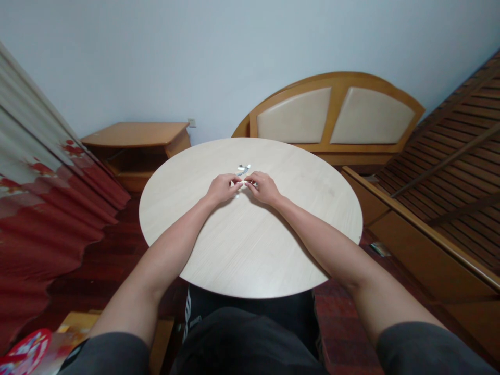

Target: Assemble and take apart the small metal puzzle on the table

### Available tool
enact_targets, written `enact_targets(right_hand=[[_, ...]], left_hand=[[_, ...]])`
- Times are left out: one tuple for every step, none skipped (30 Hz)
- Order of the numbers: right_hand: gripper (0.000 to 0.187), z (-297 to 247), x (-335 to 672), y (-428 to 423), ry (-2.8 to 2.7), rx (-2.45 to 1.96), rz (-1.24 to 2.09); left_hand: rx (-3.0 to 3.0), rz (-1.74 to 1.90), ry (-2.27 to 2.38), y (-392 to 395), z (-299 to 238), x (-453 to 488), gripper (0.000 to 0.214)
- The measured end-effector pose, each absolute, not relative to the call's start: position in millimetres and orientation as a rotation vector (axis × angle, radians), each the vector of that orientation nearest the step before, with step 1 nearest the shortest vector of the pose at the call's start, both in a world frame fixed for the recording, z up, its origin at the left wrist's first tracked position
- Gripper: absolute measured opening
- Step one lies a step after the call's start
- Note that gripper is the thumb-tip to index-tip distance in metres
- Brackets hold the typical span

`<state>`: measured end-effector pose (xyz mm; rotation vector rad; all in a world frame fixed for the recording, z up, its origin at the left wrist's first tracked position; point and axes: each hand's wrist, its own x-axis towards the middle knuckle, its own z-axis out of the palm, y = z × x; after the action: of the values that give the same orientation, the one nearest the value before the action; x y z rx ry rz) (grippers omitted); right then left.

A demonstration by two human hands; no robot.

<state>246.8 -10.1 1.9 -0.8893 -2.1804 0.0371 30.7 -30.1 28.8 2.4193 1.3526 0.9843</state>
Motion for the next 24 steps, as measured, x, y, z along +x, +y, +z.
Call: enact_targets(right_hand=[[0.02,2.1,246.7,-10.1,-2.182,-0.892,0.038],[0.02,2.3,246.7,-10.1,-2.186,-0.896,0.04],[0.02,2.7,246.7,-10.3,-2.189,-0.902,0.043],[0.019,3.0,246.8,-10.4,-2.192,-0.909,0.046],[0.019,3.3,246.9,-10.6,-2.192,-0.915,0.048],[0.018,3.6,246.9,-10.8,-2.191,-0.92,0.049],[0.018,3.9,247.0,-11.0,-2.189,-0.923,0.049],[0.018,4.1,247.2,-11.2,-2.187,-0.924,0.05],[0.018,4.2,247.3,-11.3,-2.186,-0.924,0.051],[0.018,4.3,247.4,-11.3,-2.187,-0.924,0.055],[0.019,4.2,247.5,-11.1,-2.187,-0.925,0.06],[0.019,4.1,247.5,-10.8,-2.187,-0.925,0.066],[0.019,3.8,247.6,-10.5,-2.186,-0.927,0.073],[0.019,3.5,247.6,-10.0,-2.183,-0.929,0.079],[0.02,3.1,247.7,-9.5,-2.18,-0.931,0.084],[0.02,2.7,247.8,-9.0,-2.177,-0.934,0.087],[0.021,2.3,248.0,-8.6,-2.173,-0.936,0.088],[0.023,2.0,248.2,-8.3,-2.171,-0.938,0.088],[0.024,1.8,248.4,-8.1,-2.169,-0.939,0.087],[0.026,1.6,248.6,-8.0,-2.168,-0.937,0.086],[0.027,1.6,248.9,-8.0,-2.167,-0.934,0.085],[0.029,1.6,249.0,-8.0,-2.167,-0.931,0.084],[0.029,1.7,249.2,-8.1,-2.167,-0.929,0.083],[0.03,1.8,249.3,-8.2,-2.167,-0.93,0.082]], left_hand=[[2.42,0.984,1.355,-30.0,28.7,30.7,0.018],[2.42,0.983,1.36,-29.8,28.5,30.7,0.019],[2.42,0.98,1.364,-29.7,28.4,30.8,0.019],[2.421,0.976,1.367,-29.5,28.2,30.7,0.019],[2.421,0.973,1.369,-29.3,28.1,30.7,0.019],[2.422,0.969,1.368,-29.2,28.1,30.7,0.019],[2.424,0.966,1.367,-29.1,28.0,30.6,0.019],[2.425,0.964,1.366,-29.1,28.0,30.5,0.02],[2.424,0.962,1.366,-29.2,28.1,30.5,0.02],[2.422,0.961,1.367,-29.3,28.3,30.4,0.02],[2.422,0.959,1.367,-29.5,28.4,30.3,0.02],[2.422,0.956,1.367,-29.7,28.6,30.3,0.021],[2.423,0.954,1.368,-29.8,28.7,30.3,0.021],[2.422,0.952,1.369,-30.0,28.8,30.3,0.021],[2.421,0.951,1.372,-30.2,28.8,30.3,0.021],[2.42,0.951,1.374,-30.3,28.7,30.4,0.021],[2.417,0.952,1.376,-30.3,28.6,30.4,0.022],[2.415,0.952,1.379,-30.3,28.4,30.4,0.022],[2.414,0.952,1.382,-30.3,28.1,30.4,0.023],[2.413,0.952,1.385,-30.2,27.8,30.4,0.023],[2.411,0.953,1.389,-30.1,27.5,30.3,0.024],[2.409,0.954,1.392,-29.9,27.2,30.2,0.025],[2.406,0.955,1.393,-29.8,26.9,30.1,0.025],[2.404,0.957,1.392,-29.5,26.7,30.0,0.026]])
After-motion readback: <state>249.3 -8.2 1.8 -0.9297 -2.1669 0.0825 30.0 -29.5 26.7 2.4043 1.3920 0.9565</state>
